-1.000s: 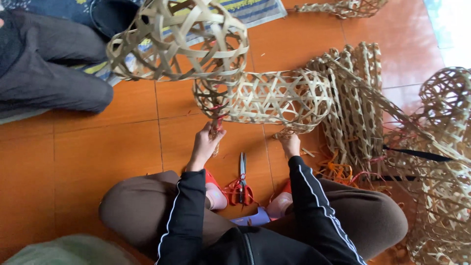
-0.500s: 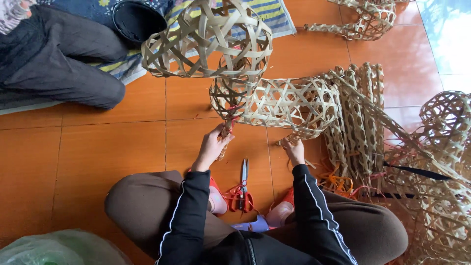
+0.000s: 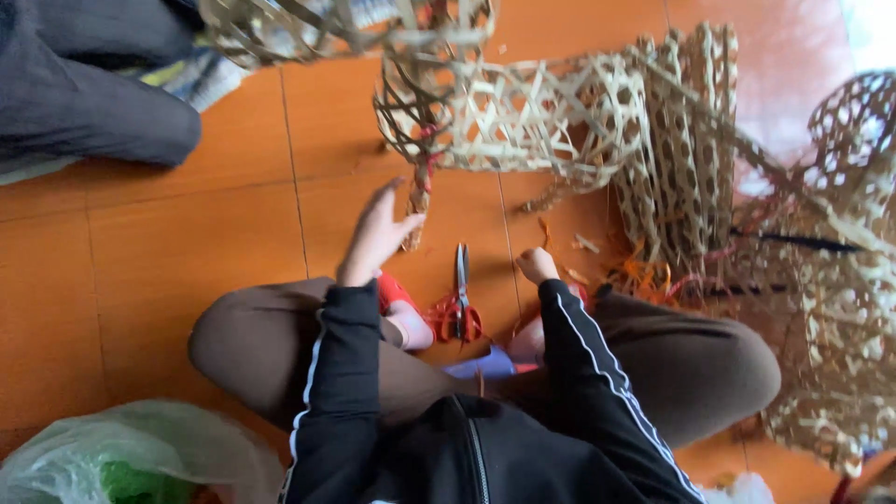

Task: Assembling a giraffe-shaped souvenir from woven bamboo sections by joining them with plastic ties and trimming the excess with scissors.

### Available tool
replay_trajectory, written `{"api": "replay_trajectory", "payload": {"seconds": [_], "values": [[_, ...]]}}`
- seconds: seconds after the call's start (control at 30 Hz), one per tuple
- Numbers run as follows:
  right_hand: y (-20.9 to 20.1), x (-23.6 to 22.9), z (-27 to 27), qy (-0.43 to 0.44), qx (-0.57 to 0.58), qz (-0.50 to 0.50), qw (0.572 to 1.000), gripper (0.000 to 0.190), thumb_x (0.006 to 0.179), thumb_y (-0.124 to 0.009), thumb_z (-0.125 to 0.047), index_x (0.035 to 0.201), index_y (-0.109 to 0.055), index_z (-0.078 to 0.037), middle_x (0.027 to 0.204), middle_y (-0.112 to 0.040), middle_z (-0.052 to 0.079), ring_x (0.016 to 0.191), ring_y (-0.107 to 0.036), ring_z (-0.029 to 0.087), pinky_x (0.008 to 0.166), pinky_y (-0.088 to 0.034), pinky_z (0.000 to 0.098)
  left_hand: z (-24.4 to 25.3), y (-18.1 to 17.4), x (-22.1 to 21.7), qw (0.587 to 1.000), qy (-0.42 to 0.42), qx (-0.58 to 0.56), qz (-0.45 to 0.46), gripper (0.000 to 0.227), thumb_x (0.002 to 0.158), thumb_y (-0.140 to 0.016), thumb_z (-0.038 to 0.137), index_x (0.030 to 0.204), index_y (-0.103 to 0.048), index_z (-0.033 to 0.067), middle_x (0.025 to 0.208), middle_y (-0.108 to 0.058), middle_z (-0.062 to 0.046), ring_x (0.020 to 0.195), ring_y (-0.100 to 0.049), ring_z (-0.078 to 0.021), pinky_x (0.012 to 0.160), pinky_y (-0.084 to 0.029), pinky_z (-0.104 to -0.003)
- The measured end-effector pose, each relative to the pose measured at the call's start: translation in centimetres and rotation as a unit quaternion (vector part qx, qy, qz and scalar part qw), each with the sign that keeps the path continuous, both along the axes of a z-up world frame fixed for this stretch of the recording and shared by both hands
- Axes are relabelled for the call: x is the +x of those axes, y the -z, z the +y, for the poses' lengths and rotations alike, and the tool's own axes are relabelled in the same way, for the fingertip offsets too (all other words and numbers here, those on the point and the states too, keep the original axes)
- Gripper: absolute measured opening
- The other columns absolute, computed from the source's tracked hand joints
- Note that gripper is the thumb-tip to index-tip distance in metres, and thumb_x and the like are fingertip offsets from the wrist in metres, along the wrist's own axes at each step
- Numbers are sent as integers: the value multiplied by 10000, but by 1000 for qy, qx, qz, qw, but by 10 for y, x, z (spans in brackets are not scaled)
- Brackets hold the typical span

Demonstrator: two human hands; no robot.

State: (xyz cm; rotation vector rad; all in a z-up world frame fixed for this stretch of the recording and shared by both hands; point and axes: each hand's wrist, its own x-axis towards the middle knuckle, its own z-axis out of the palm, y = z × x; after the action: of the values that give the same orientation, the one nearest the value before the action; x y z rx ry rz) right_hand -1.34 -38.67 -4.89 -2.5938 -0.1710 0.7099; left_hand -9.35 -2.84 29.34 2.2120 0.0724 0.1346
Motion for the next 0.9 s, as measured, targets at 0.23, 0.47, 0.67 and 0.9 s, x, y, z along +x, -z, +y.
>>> {"api": "replay_trajectory", "payload": {"seconds": [0.23,0.47,0.67,0.9], "values": [[15,-44,35,-29,15,82,996,363,831,-617,-352,1019,-754,-74,1009,-737,190,1021,-680,403,886,-552,507,45,-52,-56,974,94,125,166,543,954,-621,308,1429,-491,80,1261,-597,-255,1171,-581,-448,979,-461,-545],[-5,-73,69,-62,15,109,992,245,835,-662,-293,937,-768,-97,909,-743,167,947,-704,376,810,-572,489,62,-69,-85,951,39,236,195,521,986,-610,330,1419,-524,53,1166,-614,-299,1067,-614,-501,918,-473,-581],[-55,-88,94,-109,37,82,990,394,857,-700,-305,1167,-535,-127,1023,-679,229,1013,-663,441,903,-532,546,34,-99,-72,950,79,178,243,513,1008,-568,288,1447,-481,37,1245,-584,-302,1150,-576,-484,998,-411,-590],[-48,-95,110,-13,102,43,994,270,879,-670,-364,862,-657,-95,816,-694,187,881,-677,442,770,-531,564,26,-89,-74,957,112,195,182,522,978,-602,262,1420,-483,11,1179,-612,-300,1119,-590,-484,1007,-407,-585]]}}
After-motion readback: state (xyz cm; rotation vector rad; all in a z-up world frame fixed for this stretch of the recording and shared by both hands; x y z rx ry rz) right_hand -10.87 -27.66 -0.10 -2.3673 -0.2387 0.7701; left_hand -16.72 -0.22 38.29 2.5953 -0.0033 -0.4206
